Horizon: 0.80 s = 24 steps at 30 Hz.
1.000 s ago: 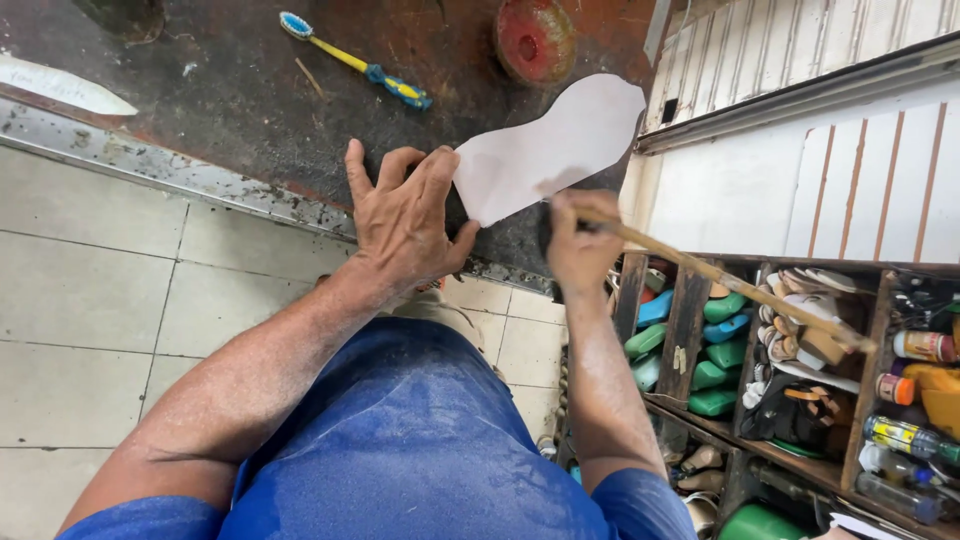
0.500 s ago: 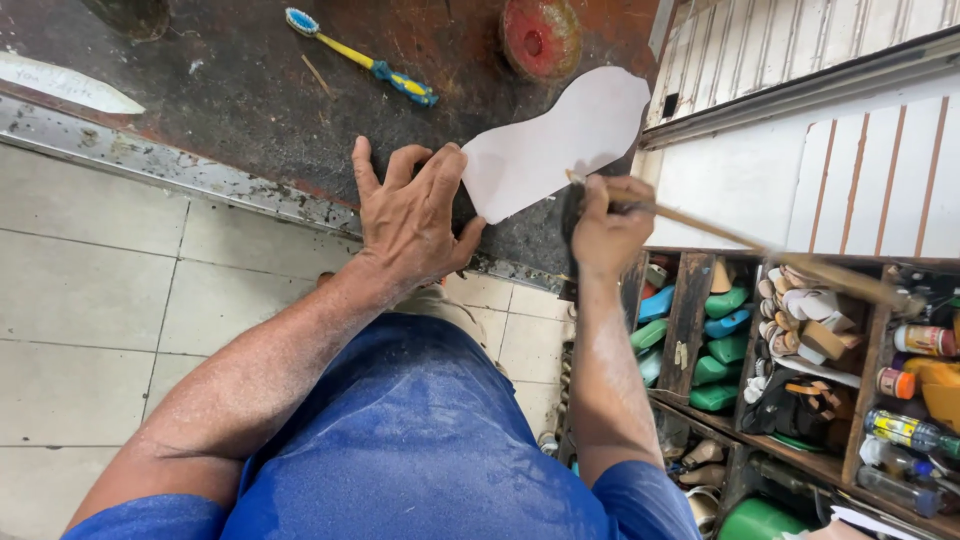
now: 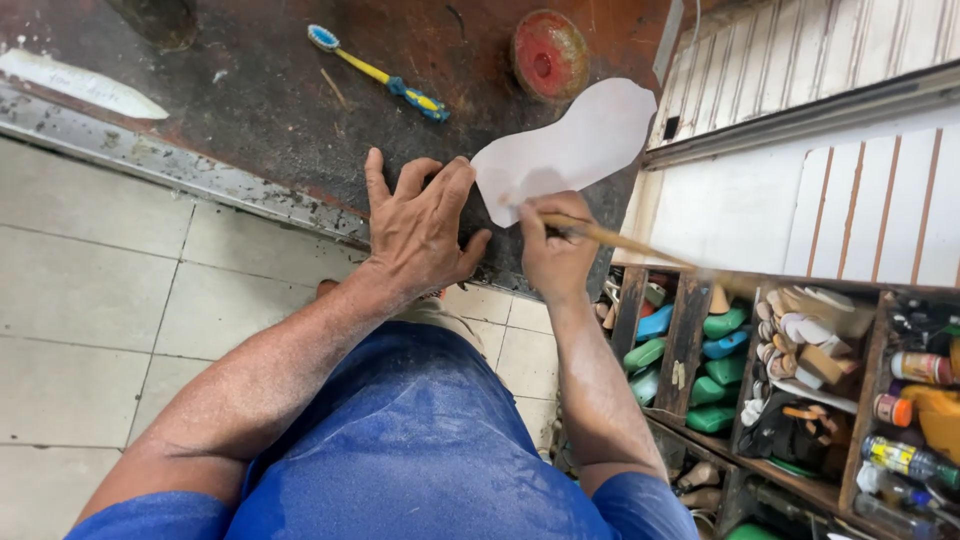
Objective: The person applies a reddish substance to a white shoe sole using a brush. They repeatedly dip the brush into a container on the table to reload the substance and spread it across the surface of the sole.
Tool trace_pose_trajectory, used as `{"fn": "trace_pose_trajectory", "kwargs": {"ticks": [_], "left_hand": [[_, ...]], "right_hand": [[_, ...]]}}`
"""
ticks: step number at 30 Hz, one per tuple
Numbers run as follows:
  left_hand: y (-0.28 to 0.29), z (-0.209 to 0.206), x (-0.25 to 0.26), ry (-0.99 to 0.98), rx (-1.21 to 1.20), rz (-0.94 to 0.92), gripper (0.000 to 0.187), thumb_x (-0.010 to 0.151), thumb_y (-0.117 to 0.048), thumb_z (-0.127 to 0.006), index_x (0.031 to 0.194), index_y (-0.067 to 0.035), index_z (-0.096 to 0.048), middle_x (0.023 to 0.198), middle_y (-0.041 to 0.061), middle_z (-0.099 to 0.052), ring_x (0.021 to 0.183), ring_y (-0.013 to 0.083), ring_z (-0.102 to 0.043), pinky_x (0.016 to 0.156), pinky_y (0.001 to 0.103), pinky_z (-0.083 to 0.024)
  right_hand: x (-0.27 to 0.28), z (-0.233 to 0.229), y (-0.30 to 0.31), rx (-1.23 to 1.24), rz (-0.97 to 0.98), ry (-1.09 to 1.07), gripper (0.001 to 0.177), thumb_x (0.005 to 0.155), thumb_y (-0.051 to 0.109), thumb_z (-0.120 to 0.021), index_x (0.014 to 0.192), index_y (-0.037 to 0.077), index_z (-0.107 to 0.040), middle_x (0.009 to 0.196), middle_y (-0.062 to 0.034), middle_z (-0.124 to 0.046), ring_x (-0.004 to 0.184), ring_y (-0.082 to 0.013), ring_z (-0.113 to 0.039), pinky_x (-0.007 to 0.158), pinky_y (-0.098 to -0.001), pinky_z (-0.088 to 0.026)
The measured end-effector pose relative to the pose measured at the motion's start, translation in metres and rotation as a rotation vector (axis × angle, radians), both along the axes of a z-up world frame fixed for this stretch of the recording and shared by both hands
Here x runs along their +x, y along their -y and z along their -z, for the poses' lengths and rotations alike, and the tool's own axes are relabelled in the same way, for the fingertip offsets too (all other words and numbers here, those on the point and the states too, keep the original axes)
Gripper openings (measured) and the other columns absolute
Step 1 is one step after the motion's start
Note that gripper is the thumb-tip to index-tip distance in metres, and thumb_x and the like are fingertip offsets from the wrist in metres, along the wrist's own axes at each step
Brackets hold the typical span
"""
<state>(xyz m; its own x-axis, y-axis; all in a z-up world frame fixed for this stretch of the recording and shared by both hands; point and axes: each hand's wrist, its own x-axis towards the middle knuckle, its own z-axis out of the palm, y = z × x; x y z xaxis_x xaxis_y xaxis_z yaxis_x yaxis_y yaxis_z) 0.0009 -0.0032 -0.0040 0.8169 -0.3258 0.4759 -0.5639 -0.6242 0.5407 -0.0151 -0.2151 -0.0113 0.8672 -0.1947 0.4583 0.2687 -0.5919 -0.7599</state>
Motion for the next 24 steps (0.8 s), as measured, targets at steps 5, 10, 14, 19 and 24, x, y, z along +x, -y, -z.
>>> {"fn": "trace_pose_trajectory", "kwargs": {"ticks": [5,10,14,19,24], "left_hand": [[0.001,0.0,0.001,0.003,0.0,-0.003,0.068,0.092,-0.036,-0.072,0.144,-0.003,-0.045,0.136,0.018,-0.061,0.122,0.04,-0.05,0.107,0.09,-0.015],[0.0,-0.005,-0.004,0.014,0.001,-0.005,0.07,0.094,-0.041,-0.071,0.145,-0.002,-0.044,0.139,0.02,-0.059,0.124,0.0403,-0.051,0.111,0.088,-0.014],[-0.001,-0.009,-0.005,0.09,0.066,-0.085,0.077,0.083,-0.06,-0.07,0.136,-0.008,-0.048,0.144,0.013,-0.06,0.118,0.0334,-0.06,0.113,0.067,-0.028],[0.0,-0.005,-0.006,0.096,0.079,-0.081,0.081,0.082,-0.062,-0.072,0.137,-0.008,-0.047,0.144,0.013,-0.059,0.119,0.0339,-0.059,0.112,0.065,-0.033],[0.003,-0.01,-0.005,0.027,0.103,-0.095,0.09,0.07,-0.06,-0.082,0.136,-0.007,-0.051,0.146,0.01,-0.059,0.121,0.0327,-0.058,0.113,0.065,-0.032]], "right_hand": [[0.032,-0.031,0.019,0.098,0.039,-0.06,0.022,0.077,0.002,-0.09,0.09,0.008,-0.072,0.081,-0.0077,-0.072,0.075,-0.0164,-0.065,0.075,-0.0298,-0.053],[0.098,-0.091,0.028,0.318,-0.018,-0.026,0.005,0.086,-0.002,-0.071,0.085,0.002,-0.07,0.071,-0.0175,-0.067,0.057,-0.0211,-0.069,0.058,-0.0322,-0.062],[0.138,-0.092,0.035,0.074,-0.11,-0.363,0.012,0.091,-0.004,-0.066,0.095,0.008,-0.067,0.092,-0.0093,-0.066,0.076,-0.0174,-0.072,0.066,-0.0268,-0.071],[0.164,-0.074,0.046,-0.274,-0.275,-0.1,0.009,0.086,0.0,-0.07,0.086,0.008,-0.071,0.081,-0.0062,-0.07,0.068,-0.0164,-0.065,0.058,-0.0302,-0.055],[0.161,-0.082,0.047,-0.067,-0.173,-0.198,0.011,0.089,-0.001,-0.075,0.09,0.008,-0.068,0.082,-0.0078,-0.069,0.066,-0.0185,-0.077,0.053,-0.0277,-0.07]]}}
